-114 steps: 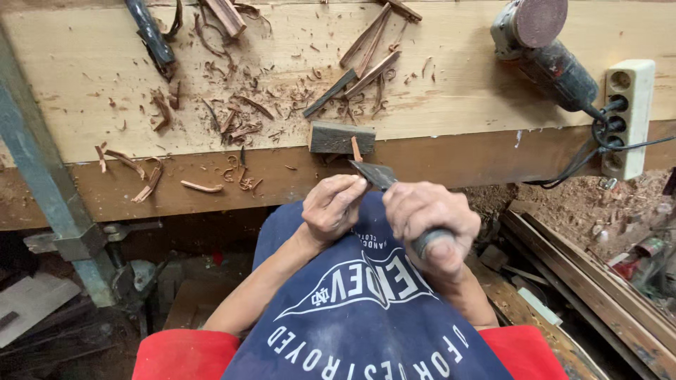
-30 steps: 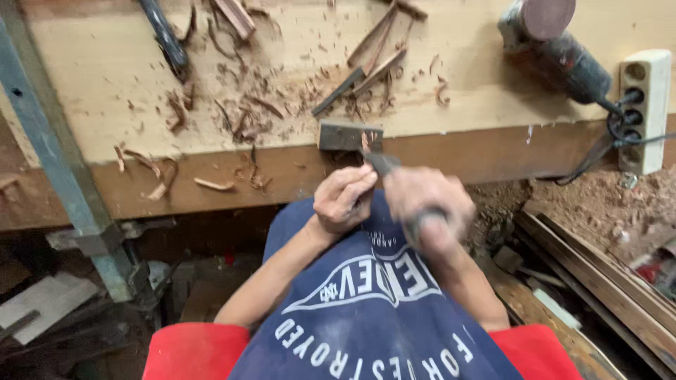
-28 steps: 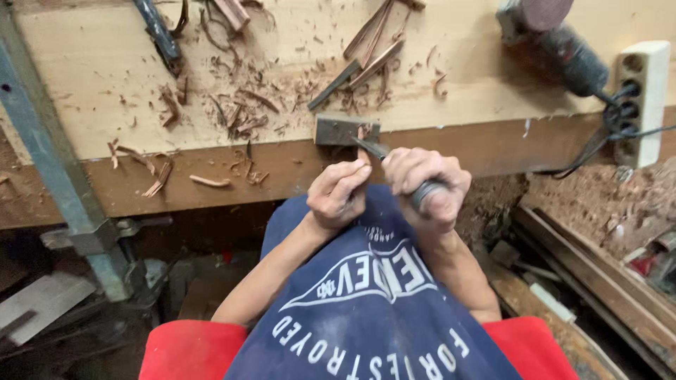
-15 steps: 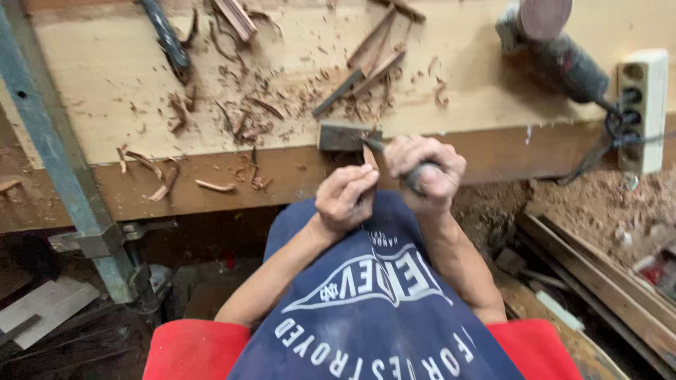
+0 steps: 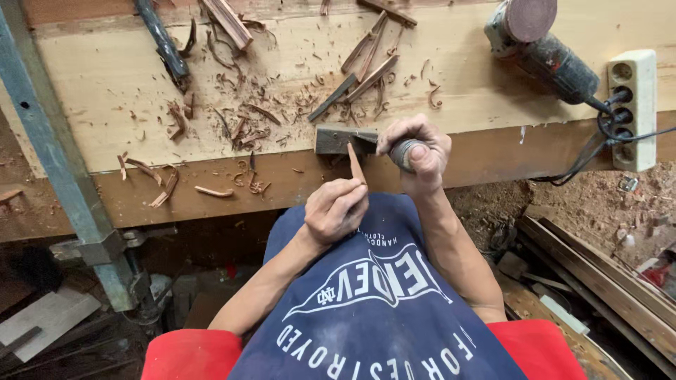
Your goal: The person carves a small piece of wood using a chisel, holding the wood in their left hand and striking the chisel with their right hand. They repeatedly chip away at the wood, creating shavings that accumulate on the workbench.
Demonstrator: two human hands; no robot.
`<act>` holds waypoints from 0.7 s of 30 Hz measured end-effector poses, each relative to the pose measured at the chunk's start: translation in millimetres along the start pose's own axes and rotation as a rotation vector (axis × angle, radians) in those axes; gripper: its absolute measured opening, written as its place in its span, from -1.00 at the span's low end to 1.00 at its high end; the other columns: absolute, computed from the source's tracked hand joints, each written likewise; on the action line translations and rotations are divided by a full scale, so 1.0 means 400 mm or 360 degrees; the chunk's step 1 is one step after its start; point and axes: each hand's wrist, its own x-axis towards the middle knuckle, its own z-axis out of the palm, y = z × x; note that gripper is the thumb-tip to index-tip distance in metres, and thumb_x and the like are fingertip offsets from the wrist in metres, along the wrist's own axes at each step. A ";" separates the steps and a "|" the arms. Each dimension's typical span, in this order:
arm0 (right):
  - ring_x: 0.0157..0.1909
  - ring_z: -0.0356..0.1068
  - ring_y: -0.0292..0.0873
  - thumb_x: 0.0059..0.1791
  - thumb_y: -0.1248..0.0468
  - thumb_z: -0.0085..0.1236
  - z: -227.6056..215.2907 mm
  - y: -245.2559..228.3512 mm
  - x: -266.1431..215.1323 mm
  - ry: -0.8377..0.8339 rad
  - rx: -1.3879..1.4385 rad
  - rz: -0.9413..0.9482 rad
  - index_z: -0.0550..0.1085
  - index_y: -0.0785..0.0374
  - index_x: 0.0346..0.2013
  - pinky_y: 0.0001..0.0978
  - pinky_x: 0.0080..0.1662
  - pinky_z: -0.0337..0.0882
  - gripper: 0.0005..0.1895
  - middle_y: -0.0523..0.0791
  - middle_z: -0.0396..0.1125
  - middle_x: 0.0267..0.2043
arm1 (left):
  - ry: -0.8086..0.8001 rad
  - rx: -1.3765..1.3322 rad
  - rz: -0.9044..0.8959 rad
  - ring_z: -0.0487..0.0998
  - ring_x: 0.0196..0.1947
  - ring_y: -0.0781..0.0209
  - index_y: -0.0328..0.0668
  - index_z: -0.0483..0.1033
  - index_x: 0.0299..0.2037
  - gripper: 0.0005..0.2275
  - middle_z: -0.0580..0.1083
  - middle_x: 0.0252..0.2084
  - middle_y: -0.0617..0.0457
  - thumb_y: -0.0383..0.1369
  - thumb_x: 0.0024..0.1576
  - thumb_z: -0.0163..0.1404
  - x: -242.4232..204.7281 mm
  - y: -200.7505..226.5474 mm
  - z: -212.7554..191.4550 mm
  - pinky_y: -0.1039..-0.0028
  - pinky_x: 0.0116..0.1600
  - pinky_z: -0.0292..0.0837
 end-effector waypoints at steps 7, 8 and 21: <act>-0.35 0.33 -0.13 0.09 0.00 0.12 0.039 -0.019 -0.024 -0.0046 0.0048 -0.0155 0.42 0.39 -0.37 -0.26 -0.23 0.36 -0.55 -0.01 0.34 -0.43 | -0.0030 0.0042 -0.0034 0.58 -0.27 0.04 -0.30 0.57 -0.17 -0.76 0.49 -0.24 -0.06 -0.59 -0.01 0.30 -0.002 -0.005 0.006 0.34 -0.14 0.56; -0.40 0.29 -0.16 0.08 0.06 0.12 0.045 -0.039 -0.029 -0.0036 0.0110 -0.0134 0.41 0.36 -0.39 -0.27 -0.27 0.33 -0.61 -0.03 0.32 -0.45 | -0.0043 0.0043 -0.0048 0.57 -0.30 0.07 -0.27 0.59 -0.17 -0.76 0.48 -0.27 -0.01 -0.57 -0.01 0.34 -0.006 -0.007 0.003 0.35 -0.18 0.53; -0.45 0.27 -0.13 0.08 0.04 0.09 0.105 -0.107 -0.069 -0.0223 0.0016 -0.0152 0.40 0.38 -0.50 -0.28 -0.30 0.30 -0.55 -0.04 0.30 -0.51 | 0.0003 0.0006 -0.0086 0.61 -0.19 0.02 -0.32 0.60 -0.17 -0.79 0.51 -0.18 -0.06 -0.65 0.02 0.26 -0.007 -0.007 -0.002 0.34 -0.07 0.60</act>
